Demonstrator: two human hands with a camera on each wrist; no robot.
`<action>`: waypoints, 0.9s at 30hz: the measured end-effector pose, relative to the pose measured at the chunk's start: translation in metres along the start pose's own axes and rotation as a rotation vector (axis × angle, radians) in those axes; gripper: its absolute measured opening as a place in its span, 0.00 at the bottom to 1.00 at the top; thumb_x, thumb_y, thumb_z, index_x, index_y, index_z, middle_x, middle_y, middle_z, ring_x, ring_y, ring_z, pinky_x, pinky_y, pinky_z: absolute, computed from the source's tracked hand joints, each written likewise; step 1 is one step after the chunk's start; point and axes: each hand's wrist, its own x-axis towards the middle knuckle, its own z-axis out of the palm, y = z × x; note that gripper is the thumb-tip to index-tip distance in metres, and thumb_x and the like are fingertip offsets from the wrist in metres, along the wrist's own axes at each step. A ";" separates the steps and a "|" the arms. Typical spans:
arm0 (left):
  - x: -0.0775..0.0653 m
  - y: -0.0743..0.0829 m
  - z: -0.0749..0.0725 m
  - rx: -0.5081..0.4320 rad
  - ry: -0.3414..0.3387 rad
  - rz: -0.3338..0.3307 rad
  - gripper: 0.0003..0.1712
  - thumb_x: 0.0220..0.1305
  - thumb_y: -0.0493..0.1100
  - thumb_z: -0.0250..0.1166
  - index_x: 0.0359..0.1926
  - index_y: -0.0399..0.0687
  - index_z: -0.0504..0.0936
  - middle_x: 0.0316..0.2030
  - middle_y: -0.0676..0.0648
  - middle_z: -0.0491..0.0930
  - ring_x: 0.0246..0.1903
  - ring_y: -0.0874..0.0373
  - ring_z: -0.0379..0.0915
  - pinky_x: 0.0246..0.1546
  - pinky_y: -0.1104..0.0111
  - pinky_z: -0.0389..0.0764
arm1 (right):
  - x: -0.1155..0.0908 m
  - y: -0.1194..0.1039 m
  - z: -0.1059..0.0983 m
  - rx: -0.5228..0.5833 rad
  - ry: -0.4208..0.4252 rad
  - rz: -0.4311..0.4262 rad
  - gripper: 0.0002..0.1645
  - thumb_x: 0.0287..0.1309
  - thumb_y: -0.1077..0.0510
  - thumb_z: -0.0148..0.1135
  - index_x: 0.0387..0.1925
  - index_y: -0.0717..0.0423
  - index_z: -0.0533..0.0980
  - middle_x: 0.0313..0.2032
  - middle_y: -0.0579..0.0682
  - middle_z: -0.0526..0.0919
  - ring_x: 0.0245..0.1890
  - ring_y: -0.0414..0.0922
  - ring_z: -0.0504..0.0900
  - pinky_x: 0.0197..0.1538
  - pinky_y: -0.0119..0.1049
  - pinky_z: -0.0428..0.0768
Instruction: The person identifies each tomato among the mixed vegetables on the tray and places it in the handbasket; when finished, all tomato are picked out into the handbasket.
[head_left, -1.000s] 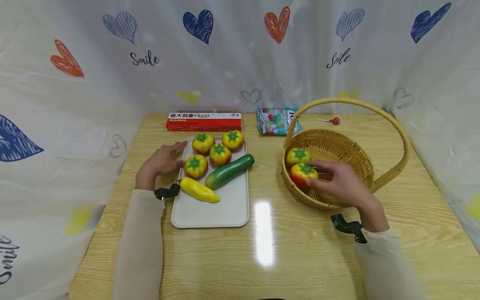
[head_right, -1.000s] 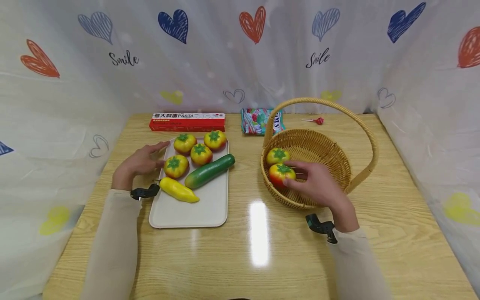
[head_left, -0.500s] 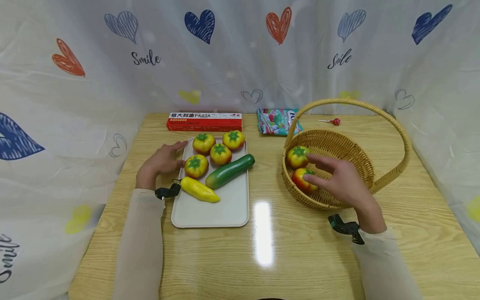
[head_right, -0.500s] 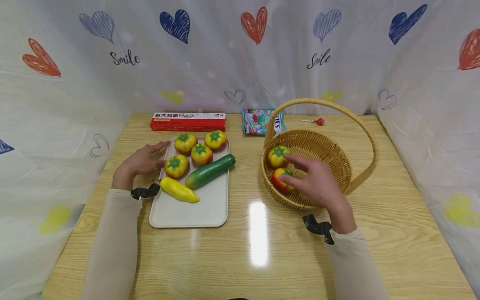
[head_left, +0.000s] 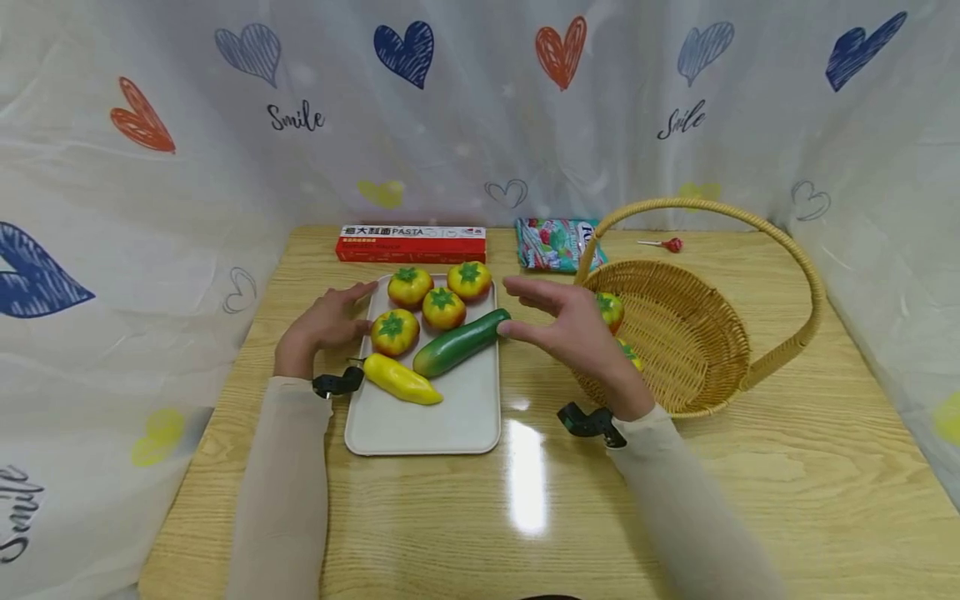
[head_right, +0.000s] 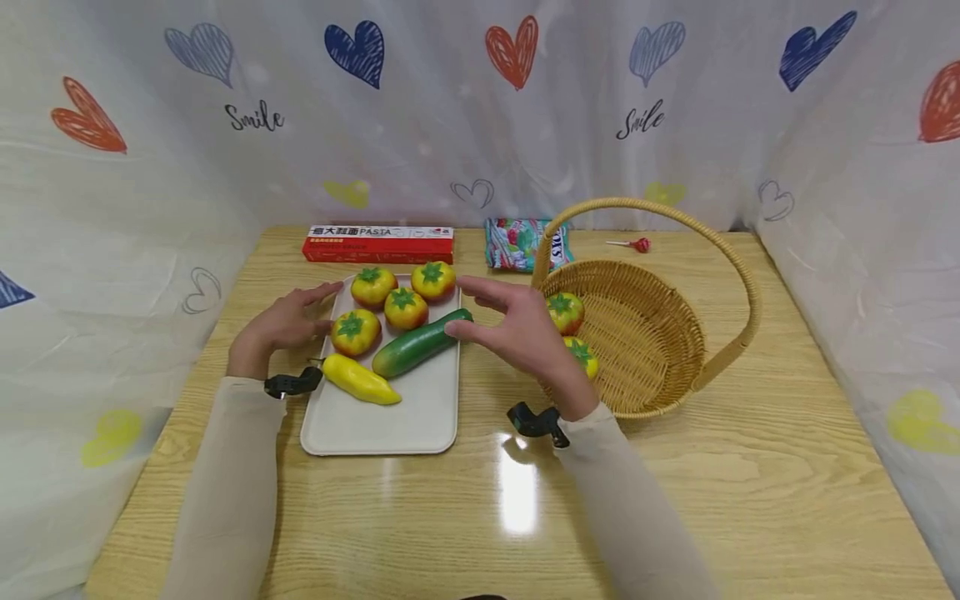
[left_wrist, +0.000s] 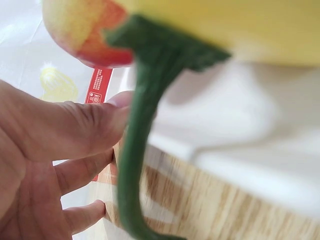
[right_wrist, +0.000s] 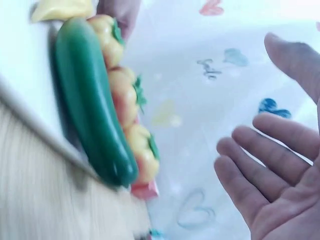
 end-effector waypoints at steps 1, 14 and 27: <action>0.000 0.000 0.000 0.001 -0.001 0.002 0.43 0.68 0.49 0.63 0.79 0.62 0.55 0.77 0.39 0.55 0.76 0.26 0.36 0.71 0.30 0.46 | 0.008 0.001 0.005 0.001 0.013 -0.011 0.35 0.55 0.48 0.75 0.65 0.40 0.75 0.63 0.43 0.80 0.62 0.42 0.79 0.67 0.40 0.77; 0.002 0.004 0.000 -0.009 -0.002 -0.004 0.43 0.68 0.49 0.64 0.79 0.63 0.55 0.78 0.40 0.54 0.76 0.27 0.35 0.71 0.31 0.46 | 0.086 0.025 0.038 -0.199 0.094 0.091 0.40 0.56 0.37 0.71 0.68 0.43 0.74 0.66 0.46 0.77 0.64 0.53 0.78 0.63 0.46 0.80; 0.002 -0.002 0.002 -0.025 -0.004 -0.021 0.43 0.68 0.48 0.63 0.79 0.65 0.54 0.78 0.41 0.53 0.77 0.30 0.35 0.71 0.31 0.46 | 0.102 0.059 0.060 -0.341 0.020 0.142 0.33 0.61 0.52 0.68 0.68 0.50 0.73 0.66 0.52 0.76 0.67 0.52 0.72 0.72 0.46 0.70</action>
